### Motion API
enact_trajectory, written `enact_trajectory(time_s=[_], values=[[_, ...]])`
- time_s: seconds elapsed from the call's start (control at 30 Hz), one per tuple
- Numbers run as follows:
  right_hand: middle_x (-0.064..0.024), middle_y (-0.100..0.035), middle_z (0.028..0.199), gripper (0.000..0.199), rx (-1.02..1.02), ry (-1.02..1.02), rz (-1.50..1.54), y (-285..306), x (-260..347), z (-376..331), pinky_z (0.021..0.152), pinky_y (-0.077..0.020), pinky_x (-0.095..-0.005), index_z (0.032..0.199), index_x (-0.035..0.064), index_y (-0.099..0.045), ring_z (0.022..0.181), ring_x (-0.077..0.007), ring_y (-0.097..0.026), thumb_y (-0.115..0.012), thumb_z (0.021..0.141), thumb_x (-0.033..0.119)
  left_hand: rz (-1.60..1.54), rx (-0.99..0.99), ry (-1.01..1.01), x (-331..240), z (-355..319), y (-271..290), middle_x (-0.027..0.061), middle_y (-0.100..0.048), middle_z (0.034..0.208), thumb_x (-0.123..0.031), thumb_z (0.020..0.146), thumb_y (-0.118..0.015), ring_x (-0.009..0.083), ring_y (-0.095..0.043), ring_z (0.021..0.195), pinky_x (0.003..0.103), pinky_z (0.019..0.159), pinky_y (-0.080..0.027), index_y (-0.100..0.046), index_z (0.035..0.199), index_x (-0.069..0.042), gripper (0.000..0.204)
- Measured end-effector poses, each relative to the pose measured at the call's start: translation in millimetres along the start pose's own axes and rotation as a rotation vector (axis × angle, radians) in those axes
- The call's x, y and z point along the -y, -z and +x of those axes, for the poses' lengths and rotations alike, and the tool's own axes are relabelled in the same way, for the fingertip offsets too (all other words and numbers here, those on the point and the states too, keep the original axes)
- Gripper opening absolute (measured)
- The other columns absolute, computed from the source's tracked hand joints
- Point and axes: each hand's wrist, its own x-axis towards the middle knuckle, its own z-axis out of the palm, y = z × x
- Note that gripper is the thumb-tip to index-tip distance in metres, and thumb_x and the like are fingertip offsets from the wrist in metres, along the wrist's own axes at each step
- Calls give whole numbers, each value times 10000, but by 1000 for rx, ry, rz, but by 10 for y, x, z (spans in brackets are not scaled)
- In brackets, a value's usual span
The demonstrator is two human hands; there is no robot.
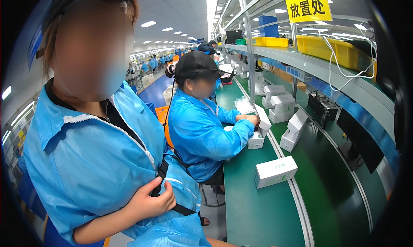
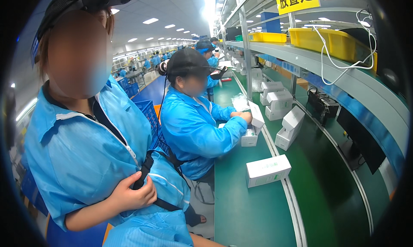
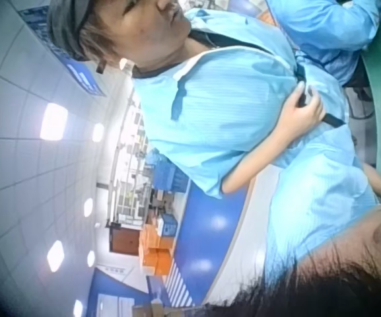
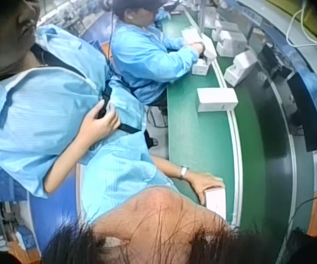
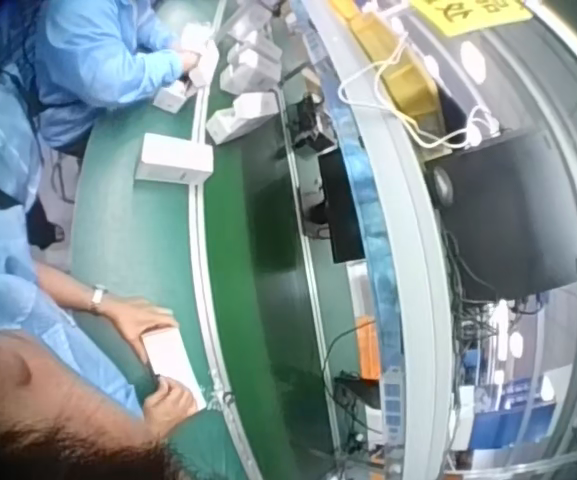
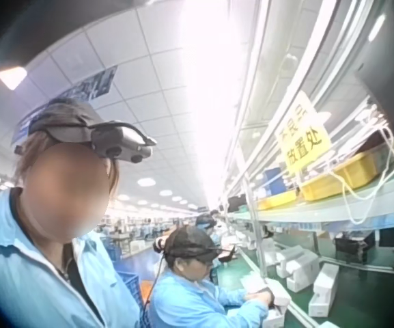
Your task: Applying labels and small components to white boxes on an electronics factory assembly line.
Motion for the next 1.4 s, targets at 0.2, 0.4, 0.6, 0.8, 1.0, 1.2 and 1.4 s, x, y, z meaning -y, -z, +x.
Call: enact_trajectory(time_s=[0.2,0.4,0.6,0.8,1.0,1.2,1.4], values=[[-32,-683,876,74,17,14,40,1,-57,0,829,-486,-452,911,152,-703,821,-264,-663,-709,965,202,-10,18,19,50,112,-59,301,-352,1548,-640,673,-896,428,-380,1444,484,1186,-337,-298,1550,63,1273],[-26,-672,871,84,-2,81,65,1,-148,-70,865,-473,-472,923,147,-675,822,-253,-656,-672,995,190,-24,84,13,50,291,-282,314,-322,1593,-655,683,-887,430,-350,1485,483,1220,-312,-271,1571,79,1307],[-89,-660,923,116,-124,306,70,-47,-337,91,812,-494,-486,969,80,-672,841,-290,-652,-683,994,192,-53,204,-6,119,513,-467,327,-292,1637,-669,694,-878,432,-320,1525,482,1254,-288,-243,1593,96,1340],[-166,-648,1042,151,-31,167,404,-98,-300,31,883,-496,-530,1039,79,-666,897,-349,-650,-715,966,202,31,270,72,569,759,-855,321,-380,1609,-653,716,-876,428,-393,1498,459,1244,-331,-319,1573,98,1268],[-60,-636,886,125,-116,-100,490,253,-278,12,813,-488,-422,882,112,-681,760,-285,-590,-784,843,51,-237,160,3,204,1021,-875,174,-669,1228,-403,666,-998,296,-673,1144,404,976,-545,-547,1391,17,952],[-37,-663,876,139,-365,-722,381,402,-1027,-365,714,-462,-277,933,38,-676,762,-131,-548,-798,868,56,-73,-52,-148,698,698,-472,128,-641,1171,-400,544,-1044,249,-646,1079,377,950,-521,-573,1294,-3,971],[60,-626,801,133,-240,-931,501,70,-1503,-429,657,-407,-199,949,30,-681,696,-25,-453,-789,933,105,-80,-389,-12,997,430,124,87,-609,1193,-429,596,-1016,216,-607,1115,348,986,-489,-524,1349,34,1012]])
